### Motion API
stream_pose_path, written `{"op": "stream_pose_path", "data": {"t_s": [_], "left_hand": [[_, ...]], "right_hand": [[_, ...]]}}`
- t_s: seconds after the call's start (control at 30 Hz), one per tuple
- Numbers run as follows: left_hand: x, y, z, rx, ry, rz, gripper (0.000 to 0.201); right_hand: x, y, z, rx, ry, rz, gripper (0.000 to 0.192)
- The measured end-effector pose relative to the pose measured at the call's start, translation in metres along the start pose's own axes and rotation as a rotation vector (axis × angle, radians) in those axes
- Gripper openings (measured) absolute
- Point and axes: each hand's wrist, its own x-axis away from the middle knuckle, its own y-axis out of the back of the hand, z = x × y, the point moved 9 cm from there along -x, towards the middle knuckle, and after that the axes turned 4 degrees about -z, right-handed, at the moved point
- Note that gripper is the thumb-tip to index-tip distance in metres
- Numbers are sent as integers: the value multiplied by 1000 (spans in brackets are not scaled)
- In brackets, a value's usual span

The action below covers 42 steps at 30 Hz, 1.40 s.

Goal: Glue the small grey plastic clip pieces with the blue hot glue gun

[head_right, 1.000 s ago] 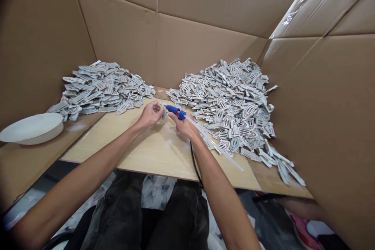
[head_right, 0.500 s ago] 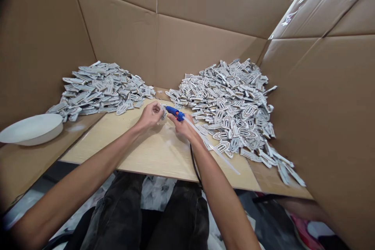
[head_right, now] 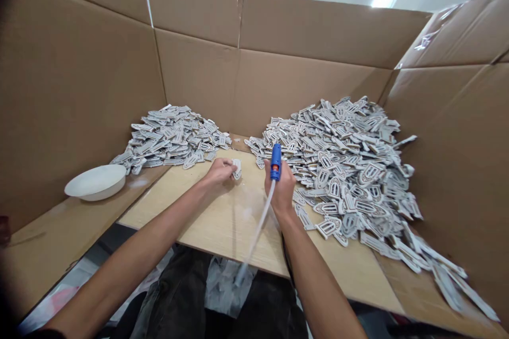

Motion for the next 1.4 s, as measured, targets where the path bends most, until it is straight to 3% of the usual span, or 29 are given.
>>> {"op": "stream_pose_path", "data": {"t_s": [0.1, 0.2, 0.27, 0.37, 0.47, 0.53, 0.57, 0.63, 0.73, 0.87, 0.97, 1.07, 1.17, 1.4], "left_hand": [[-1, 10, 18, -32, 202, -7, 20], [-9, 34, 15, -69, 203, -85, 19], [-20, 61, 8, -119, 194, -170, 20], [-45, 116, -22, -187, 139, -313, 23], [-71, 174, -69, -233, 23, -472, 27], [-79, 198, -95, -259, -76, -568, 29], [-78, 202, -103, -273, -123, -591, 30], [-69, 189, -112, -340, -276, -608, 31], [-45, 136, -89, -396, -344, -486, 26], [-10, 30, -45, -504, -357, 40, 8], [15, -20, -27, -435, -315, 342, 21], [25, -42, -18, -428, -257, 472, 41], [25, -51, -15, -449, -264, 498, 52], [31, -61, -8, -411, -253, 532, 19]], "right_hand": [[-2, -1, -14, 6, -117, 65, 53], [-4, -2, -23, -5, -197, 88, 59], [-4, -1, -26, -22, -232, 76, 61], [-5, -2, -27, -57, -261, 70, 63], [-6, -3, -27, -77, -264, 82, 63], [-6, -4, -27, -83, -262, 91, 63], [-7, -4, -27, -84, -260, 95, 63], [-7, -6, -28, -77, -256, 105, 64], [-7, -9, -30, -51, -249, 129, 65], [-7, -14, -36, 61, -234, 210, 64], [-9, -14, -50, 289, -261, 308, 56], [-9, -11, -69, 534, -337, 448, 35], [-8, -9, -77, 678, -349, 556, 35], [-5, -29, -63, 608, -176, 651, 27]]}}
